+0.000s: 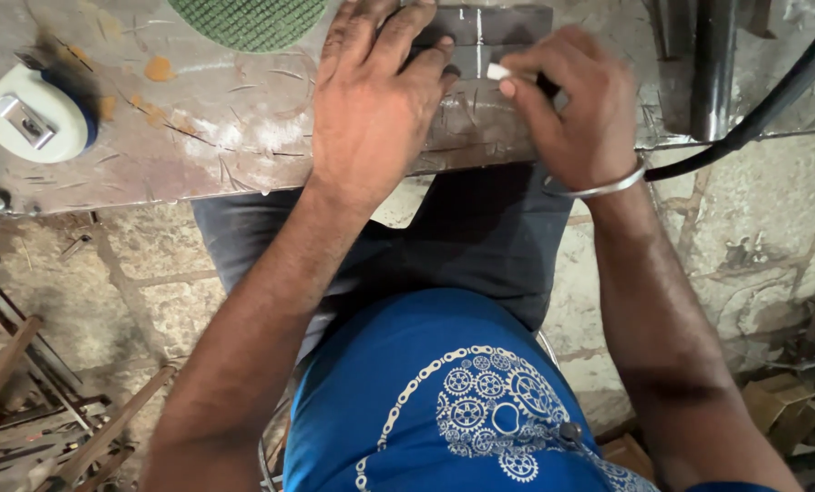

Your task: The person measures a metal frame with a tape measure and then moves to a workbench. They use a tape measure and a white marker to mark several metal bars and a metal sheet on the workbench.

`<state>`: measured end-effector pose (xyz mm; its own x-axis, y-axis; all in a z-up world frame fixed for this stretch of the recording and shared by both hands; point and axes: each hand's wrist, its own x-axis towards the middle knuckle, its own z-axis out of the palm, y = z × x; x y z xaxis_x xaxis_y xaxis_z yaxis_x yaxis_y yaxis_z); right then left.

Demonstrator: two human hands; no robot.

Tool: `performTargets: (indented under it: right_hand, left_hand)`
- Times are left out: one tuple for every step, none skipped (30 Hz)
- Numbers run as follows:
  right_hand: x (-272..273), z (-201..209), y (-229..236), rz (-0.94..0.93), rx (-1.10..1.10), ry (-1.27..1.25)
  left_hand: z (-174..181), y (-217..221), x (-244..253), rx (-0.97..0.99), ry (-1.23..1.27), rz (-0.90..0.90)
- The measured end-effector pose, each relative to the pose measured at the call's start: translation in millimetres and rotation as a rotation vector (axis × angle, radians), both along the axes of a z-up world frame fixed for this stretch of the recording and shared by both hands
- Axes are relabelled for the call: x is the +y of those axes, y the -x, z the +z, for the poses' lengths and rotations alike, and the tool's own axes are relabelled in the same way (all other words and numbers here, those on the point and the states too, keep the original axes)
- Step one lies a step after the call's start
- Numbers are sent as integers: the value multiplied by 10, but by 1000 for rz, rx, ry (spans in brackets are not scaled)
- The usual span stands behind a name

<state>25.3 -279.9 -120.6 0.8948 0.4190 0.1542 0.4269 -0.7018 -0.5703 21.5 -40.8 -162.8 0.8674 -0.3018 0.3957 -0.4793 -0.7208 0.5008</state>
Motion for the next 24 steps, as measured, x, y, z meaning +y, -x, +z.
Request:
performTargets:
  right_hand:
    - [8,-1,-30,3,-30,-10]
    - [17,-1,-69,8,-61,-21]
    - [34,7,-100,7,-62,-20]
    - [56,12,-133,39,-114,2]
    - [82,17,-165,71,-166,23]
    - [76,-3,-171,74,-168,22]
    - [71,-24,-177,50,-132,30]
    - [68,-48,-179,27,-94,38]
    - [85,-34,-189,30,-94,37]
    - [98,-21,-192,36,-99,46]
    - [108,-9,-197,42,-104,54]
    - [124,12,-192,40,-101,55]
    - [137,34,-188,52,-122,41]
    - [150,57,-184,64,-144,27]
    - [119,38,-164,62,-142,29]
    - [94,20,-161,67,-130,56]
    - [72,3,-159,73,-119,84]
    - [72,14,-144,74,-120,84]
    - [72,23,-128,72,-94,79]
    - [73,30,-110,71,-67,73]
    - [75,48,-80,73,-66,73]
    - [75,66,-40,88,-64,81]
    - [74,85,-1,102,-62,90]
    - [79,113,42,102,-63,89]
  left_hand:
    - [3,1,-1,4,2,-1]
    - [8,-1,-1,6,5,0]
    - [10,-3,-6,5,5,-2]
    - [12,1,-5,7,10,0]
    - [15,5,-1,10,14,3]
    - [24,2,-3,8,14,6]
    - [32,-2,-3,8,14,7]
    - [39,0,-3,9,15,9]
    - [45,-2,5,8,15,13]
    - [51,-3,9,9,17,9]
    - [55,-6,9,9,19,6]
    - [44,-5,6,11,21,4]
    - [33,-4,2,7,19,3]
    - [23,-5,-4,2,17,1]
    - [22,3,-8,4,18,-2]
    - [23,0,-7,0,17,0]
    - [25,-3,-2,-4,15,3]
    - [28,-6,-1,-5,15,4]
    - [29,-8,2,-8,16,4]
    - [28,-6,5,-10,17,4]
    - [26,-4,5,-9,16,6]
    - [25,2,3,-9,16,5]
    - [23,7,1,-9,15,4]
    - [22,2,3,-10,14,4]
